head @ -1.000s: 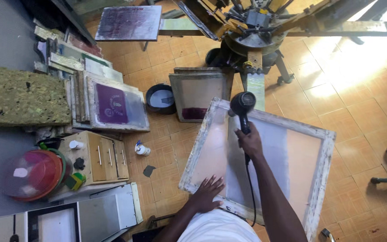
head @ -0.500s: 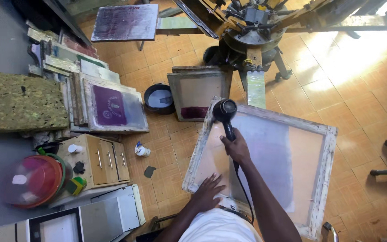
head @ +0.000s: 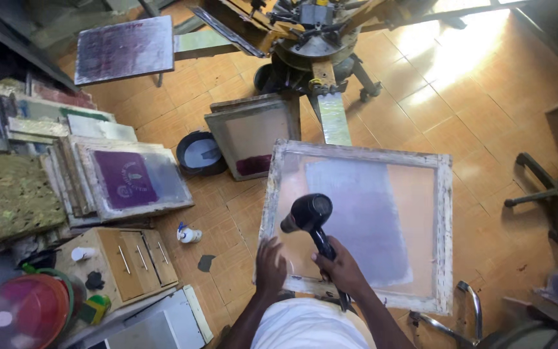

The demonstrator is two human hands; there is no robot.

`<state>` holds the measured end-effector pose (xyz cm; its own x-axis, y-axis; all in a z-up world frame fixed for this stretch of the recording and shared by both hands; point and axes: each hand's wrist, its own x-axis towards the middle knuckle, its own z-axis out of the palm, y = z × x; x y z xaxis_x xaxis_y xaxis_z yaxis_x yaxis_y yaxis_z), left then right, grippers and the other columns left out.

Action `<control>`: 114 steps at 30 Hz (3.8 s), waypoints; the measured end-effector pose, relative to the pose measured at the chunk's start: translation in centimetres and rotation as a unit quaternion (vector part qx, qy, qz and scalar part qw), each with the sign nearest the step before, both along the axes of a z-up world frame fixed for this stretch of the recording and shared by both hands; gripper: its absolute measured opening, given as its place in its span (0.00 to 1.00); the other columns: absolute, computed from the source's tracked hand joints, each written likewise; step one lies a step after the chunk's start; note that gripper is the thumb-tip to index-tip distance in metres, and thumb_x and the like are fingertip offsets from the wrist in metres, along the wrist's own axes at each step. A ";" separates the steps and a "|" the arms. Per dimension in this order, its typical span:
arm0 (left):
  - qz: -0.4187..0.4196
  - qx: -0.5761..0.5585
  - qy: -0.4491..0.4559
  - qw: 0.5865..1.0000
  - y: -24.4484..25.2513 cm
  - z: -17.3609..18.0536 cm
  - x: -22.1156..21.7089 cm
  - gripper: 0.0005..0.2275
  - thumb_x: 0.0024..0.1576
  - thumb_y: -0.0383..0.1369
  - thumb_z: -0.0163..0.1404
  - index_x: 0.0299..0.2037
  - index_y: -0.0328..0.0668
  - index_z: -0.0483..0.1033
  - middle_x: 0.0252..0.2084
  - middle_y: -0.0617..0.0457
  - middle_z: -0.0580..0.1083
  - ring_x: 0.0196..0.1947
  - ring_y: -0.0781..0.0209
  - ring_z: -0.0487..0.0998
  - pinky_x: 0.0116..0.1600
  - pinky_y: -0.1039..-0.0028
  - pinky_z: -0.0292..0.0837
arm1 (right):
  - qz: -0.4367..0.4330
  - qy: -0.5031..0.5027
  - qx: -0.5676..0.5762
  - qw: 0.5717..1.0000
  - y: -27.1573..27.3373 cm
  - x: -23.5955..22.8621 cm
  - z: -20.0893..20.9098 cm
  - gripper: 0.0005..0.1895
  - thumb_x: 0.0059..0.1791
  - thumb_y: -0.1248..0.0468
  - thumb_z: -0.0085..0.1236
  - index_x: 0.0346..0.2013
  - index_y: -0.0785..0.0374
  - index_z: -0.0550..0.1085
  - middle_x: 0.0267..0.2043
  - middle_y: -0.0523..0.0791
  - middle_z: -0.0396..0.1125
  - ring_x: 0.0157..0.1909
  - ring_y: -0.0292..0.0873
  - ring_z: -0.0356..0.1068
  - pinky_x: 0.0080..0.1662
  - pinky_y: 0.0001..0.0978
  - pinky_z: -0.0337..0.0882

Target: The person uses a hair dryer to dry a framed screen placed on a table. The person holds the hair dryer in the right hand and moves it across the screen surface while occasionally touching the frame with the left hand. The screen appears to be part of a screen-printing setup.

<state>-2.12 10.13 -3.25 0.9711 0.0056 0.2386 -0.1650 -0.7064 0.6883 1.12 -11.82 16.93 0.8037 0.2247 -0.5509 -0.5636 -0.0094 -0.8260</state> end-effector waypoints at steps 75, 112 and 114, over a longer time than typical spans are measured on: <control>-0.257 0.200 0.124 0.937 -12.9 1.5 6.3 0.33 0.67 0.50 0.37 0.77 0.40 0.46 0.81 0.48 0.44 0.80 0.48 0.38 0.78 0.56 0.32 | -0.269 0.062 -0.356 0.893 -19.4 -8.2 1.3 0.20 0.51 0.47 0.57 0.46 0.59 0.70 0.22 0.49 0.67 0.24 0.49 0.69 0.34 0.45 0.67; -0.221 0.052 0.105 0.968 -3.9 2.2 -0.7 0.25 0.63 0.36 0.49 0.72 0.41 0.62 0.79 0.45 0.52 0.79 0.40 0.46 0.77 0.49 0.43 | -0.166 -0.112 -0.299 0.933 -11.3 13.8 -3.6 0.14 0.50 0.54 0.59 0.42 0.56 0.66 0.19 0.46 0.66 0.17 0.43 0.64 0.27 0.37 0.65; -0.262 0.070 0.117 0.955 -3.4 2.2 -1.4 0.27 0.60 0.33 0.53 0.71 0.39 0.62 0.78 0.43 0.51 0.79 0.37 0.43 0.76 0.49 0.43 | -0.152 -0.135 -0.224 0.953 -8.9 14.6 -4.7 0.14 0.50 0.56 0.60 0.39 0.55 0.64 0.20 0.45 0.64 0.16 0.40 0.62 0.21 0.33 0.62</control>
